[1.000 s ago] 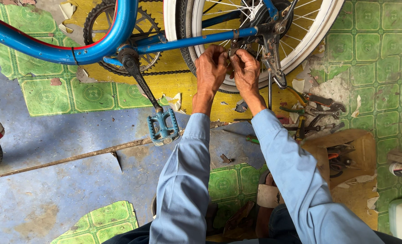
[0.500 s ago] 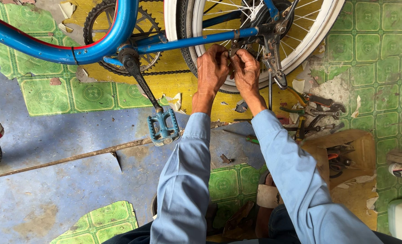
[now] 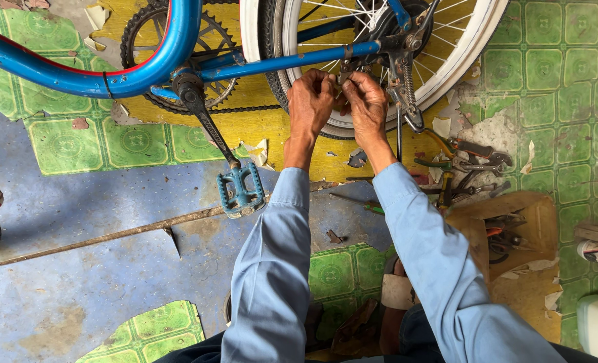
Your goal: The person adjusts and tightens a metal clamp on the rear frame of a blue bicycle using a screwdriver and wrench. They repeatedly loosen and tighten the clamp while checking alignment near the rear wheel.
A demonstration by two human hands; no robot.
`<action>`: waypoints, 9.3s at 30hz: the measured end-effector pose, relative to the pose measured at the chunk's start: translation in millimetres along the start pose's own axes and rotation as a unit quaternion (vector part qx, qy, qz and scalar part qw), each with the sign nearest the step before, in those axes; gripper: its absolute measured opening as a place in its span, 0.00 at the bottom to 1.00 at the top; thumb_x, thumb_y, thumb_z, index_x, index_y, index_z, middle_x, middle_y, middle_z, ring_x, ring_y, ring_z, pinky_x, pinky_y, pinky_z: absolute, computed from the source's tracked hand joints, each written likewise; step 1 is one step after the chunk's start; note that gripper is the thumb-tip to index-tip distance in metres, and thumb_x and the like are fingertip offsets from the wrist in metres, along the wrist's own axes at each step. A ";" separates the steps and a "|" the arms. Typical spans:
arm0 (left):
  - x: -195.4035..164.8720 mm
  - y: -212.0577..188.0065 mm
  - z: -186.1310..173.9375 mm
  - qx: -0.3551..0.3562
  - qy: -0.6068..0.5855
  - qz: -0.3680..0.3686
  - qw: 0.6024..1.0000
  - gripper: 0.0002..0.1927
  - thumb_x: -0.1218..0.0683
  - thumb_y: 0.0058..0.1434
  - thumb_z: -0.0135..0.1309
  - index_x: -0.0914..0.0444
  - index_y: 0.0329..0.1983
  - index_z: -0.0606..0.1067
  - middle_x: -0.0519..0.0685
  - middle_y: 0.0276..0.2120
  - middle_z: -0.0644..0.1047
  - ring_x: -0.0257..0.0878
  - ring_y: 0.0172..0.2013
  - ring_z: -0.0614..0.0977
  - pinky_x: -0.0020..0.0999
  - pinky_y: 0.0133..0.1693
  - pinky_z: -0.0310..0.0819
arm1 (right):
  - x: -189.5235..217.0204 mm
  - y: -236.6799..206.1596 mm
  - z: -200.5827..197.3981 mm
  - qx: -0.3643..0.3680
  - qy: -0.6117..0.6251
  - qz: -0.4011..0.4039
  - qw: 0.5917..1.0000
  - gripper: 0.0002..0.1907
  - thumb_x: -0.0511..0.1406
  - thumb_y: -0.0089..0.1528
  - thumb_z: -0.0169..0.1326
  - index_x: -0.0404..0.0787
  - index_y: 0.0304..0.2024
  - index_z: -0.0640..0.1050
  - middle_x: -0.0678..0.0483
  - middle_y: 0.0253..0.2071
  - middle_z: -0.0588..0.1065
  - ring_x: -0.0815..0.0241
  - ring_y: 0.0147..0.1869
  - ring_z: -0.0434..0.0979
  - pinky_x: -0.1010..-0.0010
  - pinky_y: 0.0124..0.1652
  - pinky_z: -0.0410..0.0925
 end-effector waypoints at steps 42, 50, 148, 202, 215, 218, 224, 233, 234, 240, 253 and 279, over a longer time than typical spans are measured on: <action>11.4 -25.2 10.2 -0.047 0.030 0.121 0.991 0.19 0.47 0.68 0.59 0.66 0.51 0.76 0.58 0.38 0.84 0.45 0.38 0.87 0.42 0.42 0.82 | 165.5 -111.9 -98.1 0.424 -0.367 -0.001 0.828 0.11 0.39 0.66 0.58 0.38 0.43 0.82 0.52 0.31 0.82 0.64 0.32 0.82 0.71 0.35 0.75; 12.5 -43.7 8.8 -0.020 0.058 0.135 0.989 0.18 0.52 0.71 0.59 0.66 0.57 0.73 0.59 0.43 0.82 0.46 0.38 0.86 0.42 0.40 0.84 | 161.8 -126.8 -327.7 0.199 -0.597 0.084 0.772 0.11 0.39 0.63 0.60 0.40 0.44 0.84 0.44 0.36 0.82 0.49 0.36 0.82 0.59 0.41 0.74; -90.2 -207.8 156.3 0.508 -0.059 0.076 0.856 0.20 0.46 0.72 0.48 0.66 0.46 0.81 0.46 0.28 0.83 0.32 0.32 0.78 0.31 0.41 0.75 | 197.1 -136.3 -248.2 0.139 -0.131 0.109 0.976 0.17 0.38 0.72 0.51 0.31 0.52 0.81 0.55 0.30 0.77 0.69 0.32 0.75 0.77 0.31 0.70; -6.2 1.7 7.2 -0.030 0.177 0.119 0.977 0.10 0.55 0.64 0.55 0.67 0.36 0.82 0.55 0.28 0.84 0.45 0.29 0.84 0.44 0.42 0.76 | 12.4 -15.4 -14.3 -0.027 -0.257 0.066 0.964 0.20 0.29 0.66 0.48 0.46 0.58 0.81 0.43 0.46 0.84 0.63 0.35 0.77 0.70 0.37 0.72; 0.4 1.2 9.1 -0.036 0.134 0.148 0.979 0.06 0.58 0.63 0.55 0.67 0.36 0.79 0.55 0.28 0.83 0.44 0.28 0.85 0.40 0.38 0.79 | -3.4 -24.9 -1.2 -0.039 -0.018 0.092 0.995 0.19 0.29 0.66 0.52 0.45 0.60 0.79 0.53 0.44 0.84 0.71 0.32 0.78 0.79 0.29 0.71; 0.1 0.5 9.5 -0.048 0.135 0.187 0.972 0.06 0.59 0.63 0.56 0.68 0.35 0.79 0.55 0.28 0.83 0.45 0.27 0.84 0.41 0.36 0.78 | 0.4 -21.6 -6.4 -0.044 -0.059 0.115 0.991 0.21 0.28 0.64 0.51 0.44 0.58 0.80 0.54 0.41 0.84 0.71 0.27 0.75 0.79 0.24 0.70; 3.3 -2.4 10.5 -0.047 0.132 0.214 0.967 0.04 0.61 0.64 0.55 0.67 0.35 0.78 0.54 0.30 0.82 0.41 0.26 0.82 0.38 0.33 0.77 | 7.8 -16.6 -10.3 -0.037 -0.052 0.167 0.984 0.17 0.30 0.65 0.55 0.42 0.57 0.80 0.52 0.35 0.83 0.71 0.24 0.73 0.79 0.20 0.67; 0.9 1.9 5.3 0.052 -0.049 -0.070 0.995 0.20 0.48 0.72 0.44 0.64 0.31 0.78 0.50 0.23 0.80 0.34 0.19 0.79 0.32 0.22 0.73 | -2.7 -17.5 -10.5 -0.026 -0.066 0.129 0.989 0.18 0.32 0.66 0.54 0.44 0.59 0.79 0.55 0.40 0.84 0.70 0.29 0.77 0.79 0.27 0.71; 1.3 2.4 6.6 0.056 -0.070 -0.095 0.991 0.21 0.47 0.72 0.42 0.64 0.31 0.77 0.50 0.22 0.80 0.34 0.18 0.78 0.32 0.21 0.72 | -3.4 -17.1 -10.8 -0.027 -0.067 0.129 0.989 0.18 0.32 0.66 0.54 0.44 0.59 0.79 0.55 0.40 0.84 0.70 0.29 0.77 0.79 0.27 0.71; 12.6 9.6 12.5 0.119 -0.173 -0.111 0.971 0.21 0.48 0.73 0.44 0.65 0.27 0.71 0.46 0.17 0.70 0.35 0.14 0.70 0.33 0.15 0.60 | -3.8 -15.3 -11.8 -0.027 -0.076 0.121 0.989 0.17 0.33 0.66 0.55 0.45 0.58 0.79 0.55 0.41 0.84 0.71 0.31 0.79 0.78 0.28 0.72; 26.4 17.5 11.5 0.077 0.096 0.008 0.992 0.17 0.48 0.73 0.46 0.62 0.34 0.77 0.47 0.25 0.79 0.36 0.25 0.78 0.37 0.31 0.76 | 2.7 -15.2 -8.8 -0.025 -0.072 0.110 0.991 0.17 0.31 0.66 0.55 0.42 0.58 0.80 0.55 0.38 0.84 0.71 0.28 0.75 0.80 0.27 0.70; 9.6 9.1 9.0 0.015 0.157 0.147 0.977 0.08 0.55 0.68 0.53 0.65 0.38 0.78 0.55 0.31 0.82 0.46 0.30 0.83 0.46 0.37 0.75 | -0.2 -12.8 -4.5 -0.031 -0.075 0.072 0.994 0.17 0.28 0.65 0.54 0.37 0.56 0.80 0.52 0.41 0.84 0.67 0.33 0.79 0.77 0.35 0.74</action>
Point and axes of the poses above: each hand's wrist, its own y-axis towards the middle knuckle, its own z-axis out of the palm, x = y × z, the point moved 3 cm from there along y, towards the middle knuckle
